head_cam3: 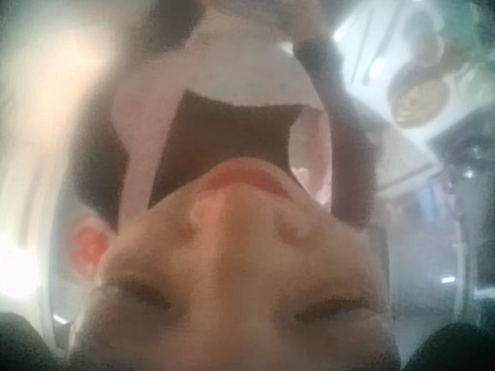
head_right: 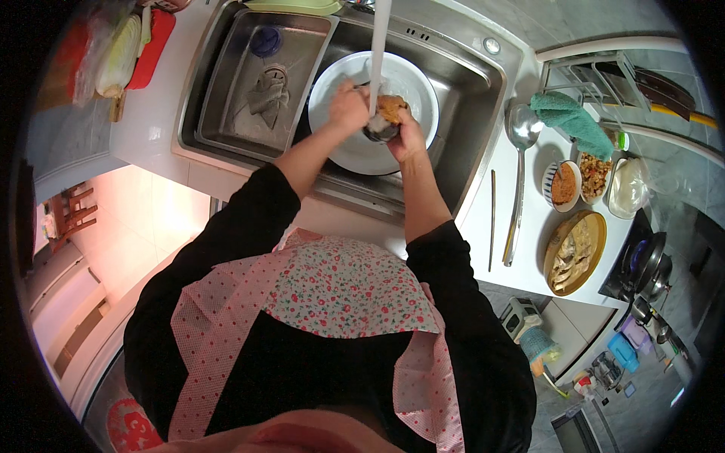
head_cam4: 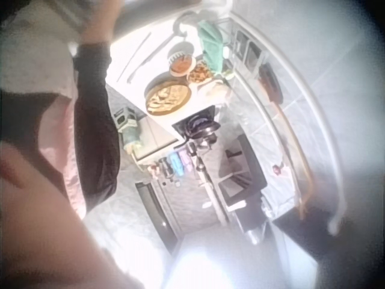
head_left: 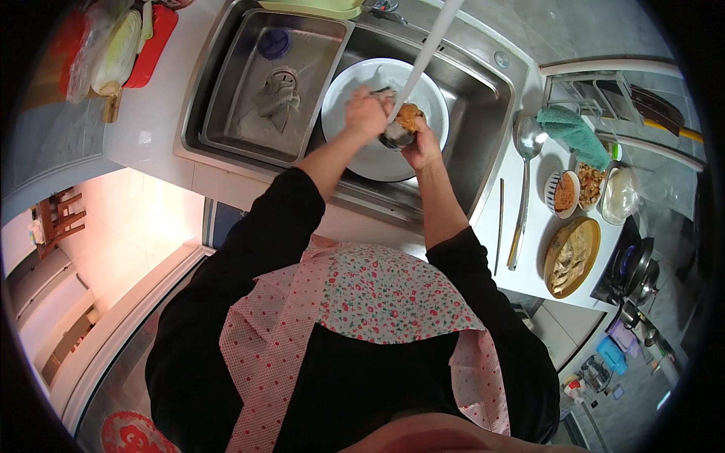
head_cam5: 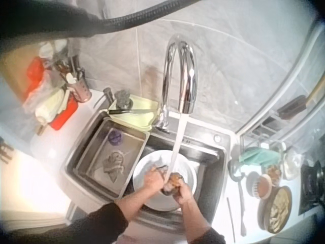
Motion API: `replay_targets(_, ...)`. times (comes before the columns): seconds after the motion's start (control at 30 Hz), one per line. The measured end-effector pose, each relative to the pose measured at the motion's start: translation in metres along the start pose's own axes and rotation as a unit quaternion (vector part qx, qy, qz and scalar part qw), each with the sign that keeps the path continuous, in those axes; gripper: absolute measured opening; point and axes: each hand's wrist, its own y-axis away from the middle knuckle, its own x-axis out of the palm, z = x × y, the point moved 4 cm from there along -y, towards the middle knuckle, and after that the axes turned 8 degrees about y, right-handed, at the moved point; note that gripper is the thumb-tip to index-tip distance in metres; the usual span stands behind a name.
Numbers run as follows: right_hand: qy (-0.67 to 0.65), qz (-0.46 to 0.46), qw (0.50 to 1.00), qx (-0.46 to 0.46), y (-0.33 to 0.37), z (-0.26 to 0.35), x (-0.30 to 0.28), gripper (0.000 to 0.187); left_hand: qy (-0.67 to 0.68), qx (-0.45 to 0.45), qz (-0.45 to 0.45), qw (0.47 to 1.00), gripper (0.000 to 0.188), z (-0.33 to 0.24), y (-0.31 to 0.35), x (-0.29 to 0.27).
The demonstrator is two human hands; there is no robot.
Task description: The person wipes the stovetop and countertop with a cloth, then washes a bowl and utensils in the sink. They also handle a plastic bag of food and move a plate of cooked fish on the counter.
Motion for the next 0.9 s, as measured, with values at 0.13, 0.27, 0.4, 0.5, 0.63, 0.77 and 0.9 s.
replay_targets(0.13, 0.041, -0.137, 0.989, 0.040, 0.009, -0.011, -0.022, 0.051, -0.014, -0.126, -0.034, 0.991, 0.056, 0.051, 0.000, 0.024)
replay_targets(0.27, -0.064, -0.082, 0.993, 0.054, -0.003, -0.015, -0.037, 0.050, 0.267, -0.127, 0.116, 0.948, 0.050, -0.001, 0.030, 0.067)
replay_targets(0.4, -0.126, 0.106, 0.986, -0.016, -0.009, -0.007, -0.029, 0.051, 0.192, 0.201, 0.056, 0.959, 0.031, -0.081, 0.082, 0.053)
replay_targets(0.5, -0.084, 0.021, 0.994, -0.064, -0.009, -0.007, -0.022, 0.044, 0.100, 0.175, 0.041, 0.979, 0.026, -0.089, 0.074, 0.032)
replay_targets(0.63, -0.041, 0.008, 0.999, 0.005, -0.002, -0.010, -0.003, 0.043, 0.093, 0.068, -0.044, 0.992, 0.030, -0.034, 0.015, -0.009)
replay_targets(0.77, 0.051, -0.059, 0.997, 0.007, 0.004, -0.009, 0.003, 0.055, 0.001, -0.127, -0.045, 0.991, 0.037, 0.033, -0.008, -0.003)
replay_targets(0.9, -0.032, -0.116, 0.985, 0.123, 0.006, -0.018, -0.010, 0.067, 0.153, -0.227, 0.032, 0.961, 0.061, 0.023, 0.030, 0.054)
